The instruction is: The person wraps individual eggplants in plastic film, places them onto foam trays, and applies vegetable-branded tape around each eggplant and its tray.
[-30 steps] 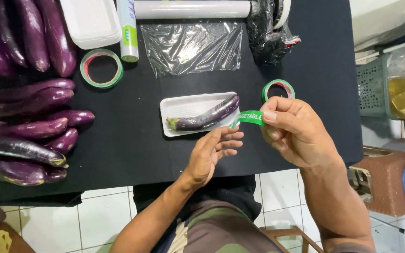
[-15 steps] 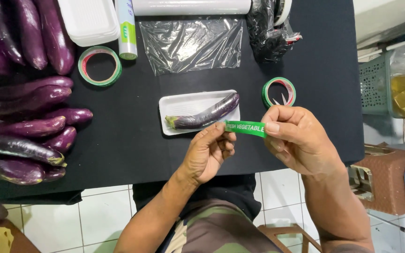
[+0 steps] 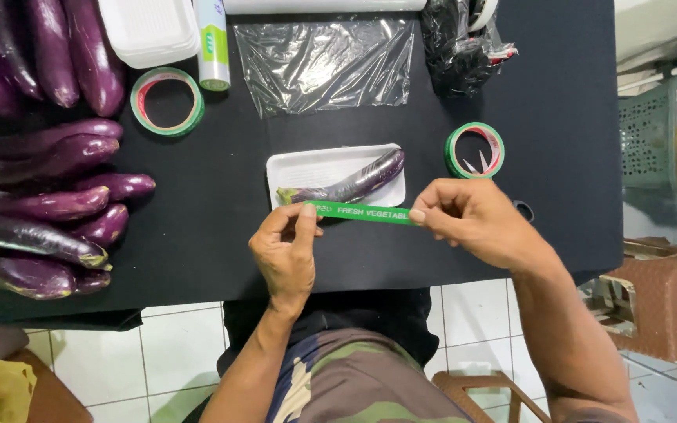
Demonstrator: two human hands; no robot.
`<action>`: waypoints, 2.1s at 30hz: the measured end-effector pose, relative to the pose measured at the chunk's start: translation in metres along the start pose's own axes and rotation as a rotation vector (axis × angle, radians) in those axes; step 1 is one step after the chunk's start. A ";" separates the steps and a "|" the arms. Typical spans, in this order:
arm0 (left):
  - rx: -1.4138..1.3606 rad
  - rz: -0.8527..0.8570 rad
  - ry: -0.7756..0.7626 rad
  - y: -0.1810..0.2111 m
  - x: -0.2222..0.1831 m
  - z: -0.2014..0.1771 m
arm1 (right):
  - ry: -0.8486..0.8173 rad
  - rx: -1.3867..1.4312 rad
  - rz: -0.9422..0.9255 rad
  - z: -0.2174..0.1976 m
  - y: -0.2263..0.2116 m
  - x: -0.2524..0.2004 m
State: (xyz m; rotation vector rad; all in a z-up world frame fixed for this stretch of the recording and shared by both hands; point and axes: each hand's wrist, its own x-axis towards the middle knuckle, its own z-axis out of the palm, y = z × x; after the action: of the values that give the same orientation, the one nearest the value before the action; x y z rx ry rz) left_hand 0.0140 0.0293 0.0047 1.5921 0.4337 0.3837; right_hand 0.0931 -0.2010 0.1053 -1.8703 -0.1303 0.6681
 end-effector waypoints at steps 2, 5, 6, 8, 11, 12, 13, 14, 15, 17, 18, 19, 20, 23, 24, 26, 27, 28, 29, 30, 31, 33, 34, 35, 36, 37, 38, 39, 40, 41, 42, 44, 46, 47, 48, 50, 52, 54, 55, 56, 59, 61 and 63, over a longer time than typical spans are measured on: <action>0.054 -0.018 0.063 -0.007 -0.005 0.002 | -0.003 -0.075 0.028 0.007 0.021 0.016; 0.131 -0.057 0.162 -0.017 -0.007 0.003 | -0.005 -0.190 0.062 0.012 0.046 0.039; 0.154 -0.074 0.194 -0.020 -0.005 0.004 | 0.002 -0.228 0.067 0.014 0.053 0.046; 0.199 -0.073 0.208 -0.023 -0.003 0.005 | 0.005 -0.247 0.067 0.015 0.054 0.054; 0.264 -0.067 0.227 -0.024 0.000 0.011 | 0.031 -0.305 0.069 0.015 0.054 0.062; 0.284 -0.064 0.235 -0.024 0.001 0.014 | 0.052 -0.344 0.070 0.014 0.053 0.063; 0.285 -0.062 0.237 -0.024 0.002 0.017 | 0.051 -0.343 0.067 0.013 0.053 0.065; 0.298 -0.067 0.247 -0.025 0.002 0.019 | 0.051 -0.383 0.069 0.011 0.053 0.067; 0.311 -0.073 0.258 -0.025 0.003 0.021 | 0.050 -0.423 0.070 0.009 0.052 0.068; 0.321 -0.090 0.257 -0.028 0.001 0.022 | 0.054 -0.446 0.074 0.010 0.047 0.068; 0.330 -0.107 0.257 -0.029 0.000 0.022 | 0.057 -0.470 0.077 0.011 0.045 0.068; 0.332 -0.106 0.259 -0.031 -0.001 0.022 | 0.056 -0.468 0.075 0.011 0.045 0.068; 0.337 -0.118 0.258 -0.033 -0.002 0.022 | 0.063 -0.484 0.072 0.011 0.046 0.068; 0.347 -0.128 0.254 -0.037 -0.002 0.022 | 0.071 -0.499 0.070 0.012 0.045 0.069; 0.352 -0.127 0.251 -0.038 -0.002 0.021 | 0.073 -0.499 0.072 0.012 0.046 0.069; 0.381 -0.050 0.231 -0.037 -0.002 0.019 | 0.078 -0.488 0.061 0.010 0.053 0.067; 0.408 0.028 0.211 -0.035 -0.002 0.017 | 0.083 -0.477 0.050 0.008 0.057 0.066; 0.407 0.029 0.209 -0.033 0.001 0.014 | 0.085 -0.477 0.051 0.006 0.062 0.062; 0.418 0.138 0.137 -0.030 0.005 0.011 | 0.113 -0.412 0.034 0.004 0.067 0.058; 0.426 0.247 0.063 -0.027 0.008 0.009 | 0.142 -0.348 0.018 0.001 0.072 0.053; 0.424 0.247 0.061 -0.017 0.023 0.009 | 0.145 -0.349 0.020 0.002 0.078 0.046; 0.419 0.364 -0.280 0.002 0.051 0.008 | 0.280 -0.023 -0.001 0.006 0.092 0.031; 0.417 0.367 -0.281 0.005 0.065 0.011 | 0.283 -0.024 -0.002 0.025 0.093 0.021; 0.412 0.255 -0.471 0.010 0.079 0.013 | 0.443 0.180 0.023 0.044 0.095 0.011; 0.406 0.145 -0.662 0.014 0.093 0.016 | 0.603 0.389 0.047 0.064 0.097 0.002; 0.407 0.150 -0.667 0.009 0.101 0.019 | 0.609 0.392 0.044 0.077 0.103 0.003; 0.429 0.037 -0.736 0.005 0.108 0.021 | 0.646 0.544 0.088 0.092 0.108 0.004; 0.452 -0.077 -0.804 0.001 0.115 0.024 | 0.681 0.696 0.132 0.106 0.114 0.004; 0.458 -0.073 -0.815 0.008 0.113 0.023 | 0.691 0.705 0.133 0.105 0.106 0.009; 0.467 -0.099 -0.821 0.016 0.111 0.022 | 0.689 0.773 0.116 0.103 0.097 0.014; 0.474 -0.125 -0.827 0.024 0.109 0.021 | 0.687 0.837 0.098 0.100 0.089 0.019; 0.438 -0.149 -0.844 0.030 0.094 0.012 | 0.656 0.854 0.024 0.088 0.106 0.048; 0.400 -0.177 -0.846 0.031 0.077 0.001 | 0.609 0.863 -0.051 0.072 0.108 0.075; 0.321 -0.285 -0.797 0.029 0.067 -0.004 | 0.480 0.608 -0.126 0.062 0.102 0.087; 0.244 -0.393 -0.747 0.026 0.057 -0.010 | 0.349 0.357 -0.195 0.053 0.096 0.099; 0.312 -0.342 -0.641 0.038 0.057 -0.011 | 0.280 0.252 -0.211 0.049 0.077 0.091; 0.374 -0.294 -0.533 0.044 0.062 -0.009 | 0.208 0.142 -0.223 0.046 0.064 0.073; 0.360 -0.221 -0.507 0.045 0.073 -0.002 | 0.273 0.048 -0.096 0.041 0.060 0.044; 0.357 -0.226 -0.509 0.042 0.077 0.002 | 0.273 0.045 -0.091 0.040 0.060 0.034; 0.362 -0.217 -0.483 0.037 0.082 0.007 | 0.330 0.047 -0.044 0.040 0.060 0.022; 0.395 -0.207 -0.483 0.028 0.084 0.023 | 0.422 0.060 0.064 0.039 0.083 -0.001; 0.422 -0.209 -0.508 0.022 0.082 0.032 | 0.453 0.072 0.127 0.041 0.096 -0.007; 0.531 -0.053 -0.481 0.013 0.083 0.038 | 0.534 0.000 0.173 0.046 0.099 -0.004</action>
State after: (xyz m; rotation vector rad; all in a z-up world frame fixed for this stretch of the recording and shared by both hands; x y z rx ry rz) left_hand 0.1052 0.0366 0.0136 2.1075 0.2094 -0.1799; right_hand 0.0441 -0.2040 0.0073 -2.0101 0.3794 0.2625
